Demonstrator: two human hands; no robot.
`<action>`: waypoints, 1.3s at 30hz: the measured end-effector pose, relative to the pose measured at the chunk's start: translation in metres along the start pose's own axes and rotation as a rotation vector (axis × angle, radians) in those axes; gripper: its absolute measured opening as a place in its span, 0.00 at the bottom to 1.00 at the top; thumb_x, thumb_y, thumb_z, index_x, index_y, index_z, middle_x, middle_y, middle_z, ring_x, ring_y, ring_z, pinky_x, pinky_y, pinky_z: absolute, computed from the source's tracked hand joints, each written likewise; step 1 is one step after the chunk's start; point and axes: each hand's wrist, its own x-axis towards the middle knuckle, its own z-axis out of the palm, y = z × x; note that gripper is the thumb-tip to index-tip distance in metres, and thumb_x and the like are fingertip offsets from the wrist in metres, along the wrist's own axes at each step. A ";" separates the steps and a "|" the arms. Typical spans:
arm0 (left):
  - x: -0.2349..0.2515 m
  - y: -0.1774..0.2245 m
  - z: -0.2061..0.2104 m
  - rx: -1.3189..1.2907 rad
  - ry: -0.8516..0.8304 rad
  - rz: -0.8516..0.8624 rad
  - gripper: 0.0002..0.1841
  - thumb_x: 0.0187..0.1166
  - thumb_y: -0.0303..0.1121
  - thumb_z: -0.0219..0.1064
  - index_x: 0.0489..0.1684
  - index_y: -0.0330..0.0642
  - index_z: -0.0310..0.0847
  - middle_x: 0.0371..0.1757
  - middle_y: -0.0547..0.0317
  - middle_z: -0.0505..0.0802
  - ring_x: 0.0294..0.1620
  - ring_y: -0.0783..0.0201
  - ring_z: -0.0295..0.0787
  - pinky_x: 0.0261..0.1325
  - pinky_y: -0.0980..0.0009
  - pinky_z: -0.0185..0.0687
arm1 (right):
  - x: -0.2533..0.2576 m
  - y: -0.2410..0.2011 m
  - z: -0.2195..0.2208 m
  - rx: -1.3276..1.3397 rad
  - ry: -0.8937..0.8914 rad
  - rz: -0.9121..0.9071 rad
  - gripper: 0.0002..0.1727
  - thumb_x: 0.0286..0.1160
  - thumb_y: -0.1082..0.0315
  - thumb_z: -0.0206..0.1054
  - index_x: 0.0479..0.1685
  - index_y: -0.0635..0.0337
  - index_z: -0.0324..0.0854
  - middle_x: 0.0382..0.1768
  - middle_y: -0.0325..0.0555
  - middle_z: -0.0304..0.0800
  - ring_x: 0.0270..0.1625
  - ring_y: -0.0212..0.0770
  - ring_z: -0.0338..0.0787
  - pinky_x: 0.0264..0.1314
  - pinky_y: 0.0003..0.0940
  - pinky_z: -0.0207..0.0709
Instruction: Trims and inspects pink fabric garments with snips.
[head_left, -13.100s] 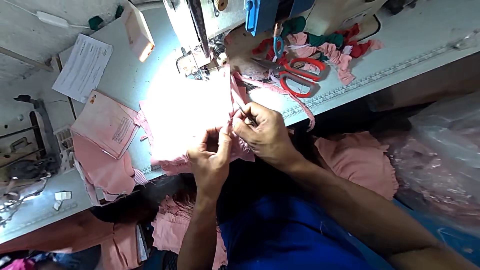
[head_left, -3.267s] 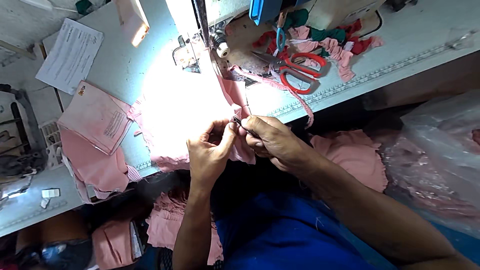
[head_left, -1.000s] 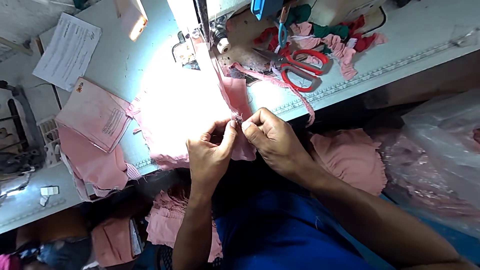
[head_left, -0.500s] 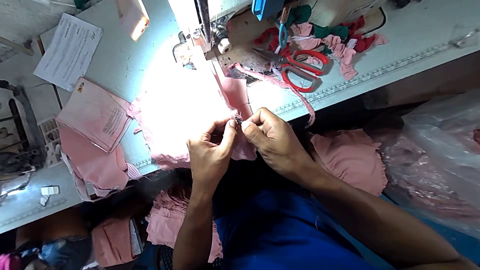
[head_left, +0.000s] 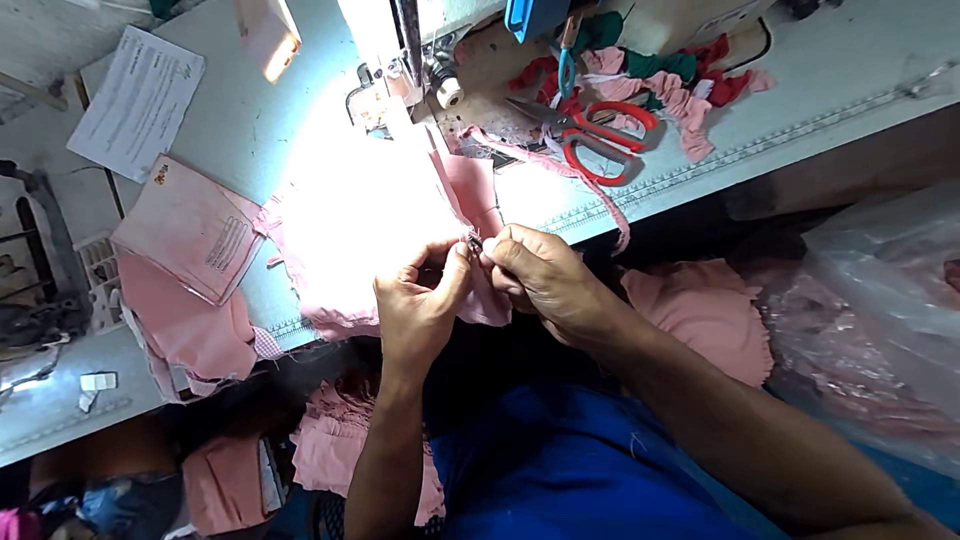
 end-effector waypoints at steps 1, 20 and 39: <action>-0.001 0.000 0.000 0.009 0.005 -0.001 0.04 0.80 0.25 0.70 0.43 0.36 0.91 0.31 0.62 0.93 0.27 0.74 0.89 0.29 0.78 0.87 | -0.001 0.001 0.000 -0.036 0.015 -0.019 0.13 0.91 0.62 0.54 0.35 0.55 0.74 0.16 0.35 0.68 0.14 0.25 0.64 0.16 0.17 0.60; 0.000 -0.001 -0.002 -0.023 -0.013 -0.013 0.04 0.79 0.24 0.70 0.43 0.35 0.90 0.30 0.61 0.93 0.26 0.73 0.88 0.28 0.78 0.86 | 0.001 0.005 0.001 0.183 -0.048 0.021 0.14 0.92 0.62 0.52 0.34 0.53 0.73 0.14 0.32 0.63 0.12 0.23 0.60 0.15 0.15 0.57; 0.001 -0.004 -0.007 0.015 -0.066 0.023 0.04 0.79 0.24 0.68 0.44 0.35 0.89 0.32 0.62 0.93 0.29 0.74 0.89 0.31 0.78 0.88 | 0.002 -0.003 -0.001 0.157 -0.038 0.069 0.15 0.93 0.61 0.51 0.34 0.54 0.75 0.12 0.31 0.62 0.11 0.23 0.59 0.13 0.15 0.56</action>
